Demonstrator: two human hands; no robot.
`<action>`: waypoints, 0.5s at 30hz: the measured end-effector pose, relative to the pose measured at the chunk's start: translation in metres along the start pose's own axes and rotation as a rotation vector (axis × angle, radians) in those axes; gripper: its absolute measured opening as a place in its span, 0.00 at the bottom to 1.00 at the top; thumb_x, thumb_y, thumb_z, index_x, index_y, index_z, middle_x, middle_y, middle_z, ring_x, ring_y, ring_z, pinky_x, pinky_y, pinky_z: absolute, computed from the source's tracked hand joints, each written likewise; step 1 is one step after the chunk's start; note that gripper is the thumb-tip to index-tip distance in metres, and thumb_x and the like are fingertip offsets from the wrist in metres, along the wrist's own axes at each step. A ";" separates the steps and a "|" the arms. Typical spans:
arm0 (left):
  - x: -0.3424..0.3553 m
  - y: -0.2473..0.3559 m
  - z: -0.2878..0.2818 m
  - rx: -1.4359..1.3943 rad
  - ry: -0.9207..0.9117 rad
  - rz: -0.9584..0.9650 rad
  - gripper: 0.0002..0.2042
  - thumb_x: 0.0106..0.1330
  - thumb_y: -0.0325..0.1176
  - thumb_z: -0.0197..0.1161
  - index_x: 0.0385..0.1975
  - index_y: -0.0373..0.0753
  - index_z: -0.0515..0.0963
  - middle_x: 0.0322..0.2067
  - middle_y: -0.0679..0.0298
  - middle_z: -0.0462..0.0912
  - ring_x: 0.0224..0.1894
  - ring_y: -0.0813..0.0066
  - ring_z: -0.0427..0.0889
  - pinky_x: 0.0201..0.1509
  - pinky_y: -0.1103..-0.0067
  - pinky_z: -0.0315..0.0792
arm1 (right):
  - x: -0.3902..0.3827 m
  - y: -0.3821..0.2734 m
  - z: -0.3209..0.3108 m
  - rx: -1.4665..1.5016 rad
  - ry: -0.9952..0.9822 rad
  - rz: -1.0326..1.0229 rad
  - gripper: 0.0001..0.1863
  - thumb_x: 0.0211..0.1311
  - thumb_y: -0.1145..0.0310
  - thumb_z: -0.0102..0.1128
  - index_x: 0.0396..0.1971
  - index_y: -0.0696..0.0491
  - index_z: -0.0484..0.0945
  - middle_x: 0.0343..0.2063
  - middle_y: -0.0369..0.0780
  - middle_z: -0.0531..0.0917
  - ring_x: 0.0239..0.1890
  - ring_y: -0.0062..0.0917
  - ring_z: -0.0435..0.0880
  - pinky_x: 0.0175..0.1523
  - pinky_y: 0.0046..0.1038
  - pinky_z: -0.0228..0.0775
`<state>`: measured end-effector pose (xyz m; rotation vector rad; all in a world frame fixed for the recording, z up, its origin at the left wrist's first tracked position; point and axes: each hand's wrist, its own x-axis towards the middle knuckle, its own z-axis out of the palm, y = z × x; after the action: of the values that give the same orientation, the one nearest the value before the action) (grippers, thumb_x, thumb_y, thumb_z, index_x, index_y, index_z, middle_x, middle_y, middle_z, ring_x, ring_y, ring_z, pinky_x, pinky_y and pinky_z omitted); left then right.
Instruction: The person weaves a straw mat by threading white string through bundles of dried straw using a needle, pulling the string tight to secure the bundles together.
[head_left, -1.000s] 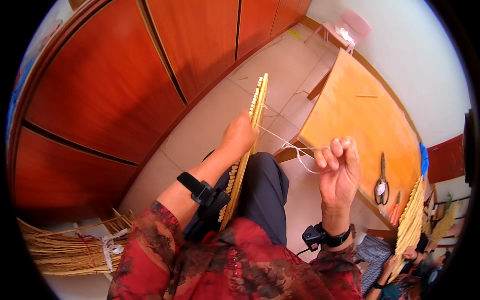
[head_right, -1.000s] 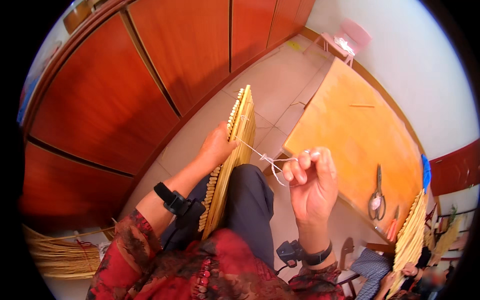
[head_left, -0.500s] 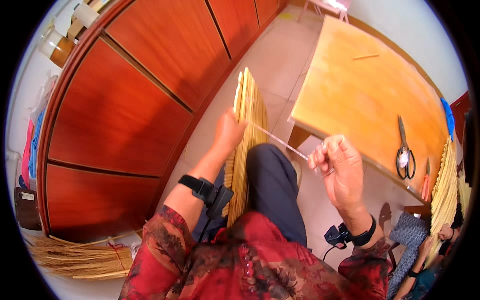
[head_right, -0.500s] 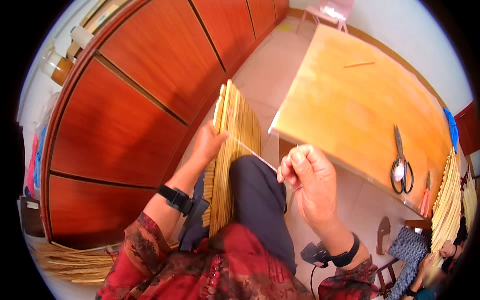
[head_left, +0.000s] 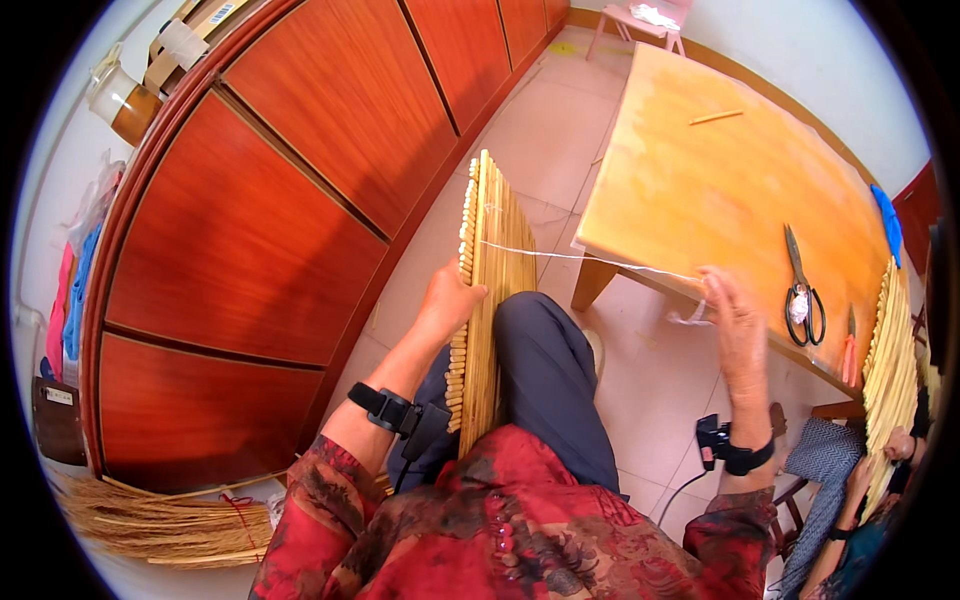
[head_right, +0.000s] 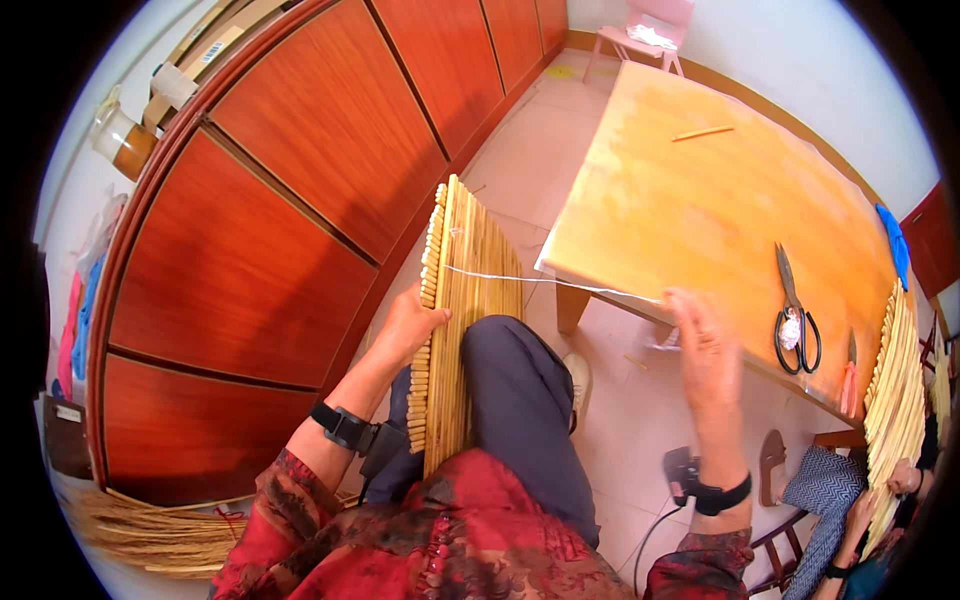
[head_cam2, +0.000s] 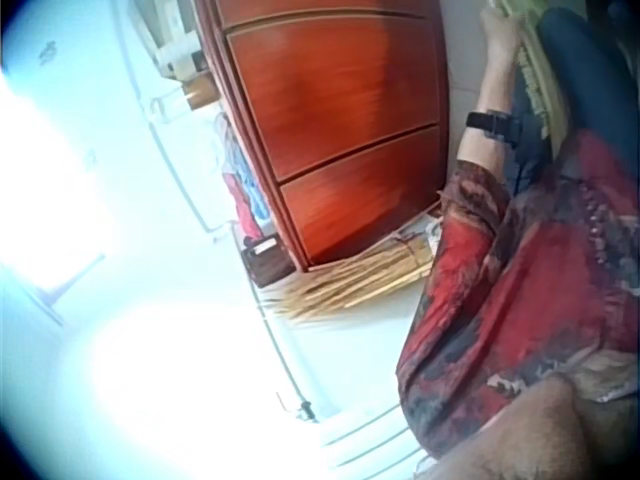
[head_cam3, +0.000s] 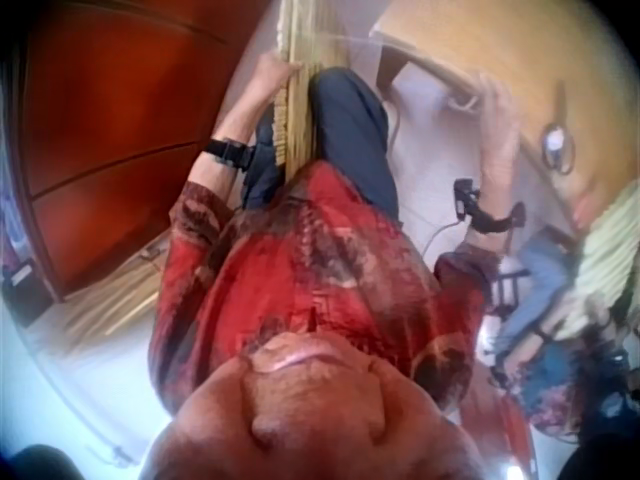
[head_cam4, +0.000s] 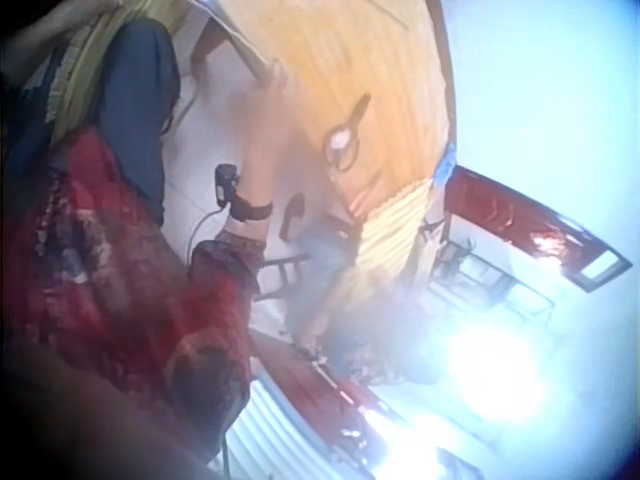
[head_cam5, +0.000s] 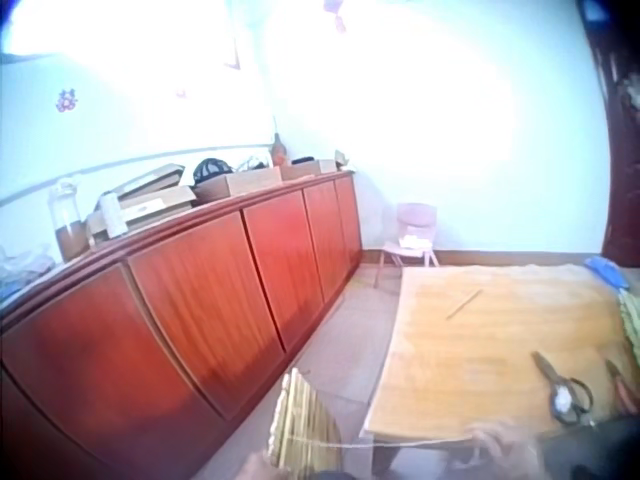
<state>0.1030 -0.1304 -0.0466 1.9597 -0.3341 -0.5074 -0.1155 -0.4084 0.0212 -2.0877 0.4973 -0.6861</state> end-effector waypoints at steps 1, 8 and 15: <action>-0.002 0.000 -0.002 0.003 -0.004 0.000 0.18 0.53 0.23 0.61 0.46 0.30 0.72 0.32 0.57 0.81 0.33 0.72 0.79 0.39 0.76 0.74 | -0.001 -0.007 -0.014 0.026 0.048 0.169 0.09 0.65 0.68 0.53 0.35 0.56 0.80 0.34 0.33 0.79 0.28 0.15 0.73 0.37 0.18 0.67; -0.037 0.044 -0.036 -0.228 -0.010 0.125 0.19 0.55 0.17 0.55 0.49 0.28 0.69 0.40 0.62 0.78 0.38 0.79 0.76 0.44 0.80 0.71 | -0.004 -0.004 -0.033 0.508 -0.204 0.427 0.14 0.67 0.69 0.49 0.50 0.56 0.74 0.29 0.34 0.77 0.22 0.08 0.67 0.21 0.09 0.58; -0.104 0.073 -0.085 -0.146 0.117 0.129 0.20 0.56 0.20 0.60 0.51 0.30 0.69 0.42 0.64 0.78 0.41 0.81 0.76 0.47 0.80 0.71 | 0.005 -0.109 0.065 0.703 -0.644 0.194 0.13 0.67 0.72 0.45 0.48 0.57 0.72 0.27 0.37 0.79 0.19 0.11 0.73 0.20 0.13 0.66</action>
<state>0.0529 -0.0478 0.0719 1.8049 -0.3370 -0.3231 -0.0605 -0.3118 0.0816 -1.4450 0.0617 -0.0248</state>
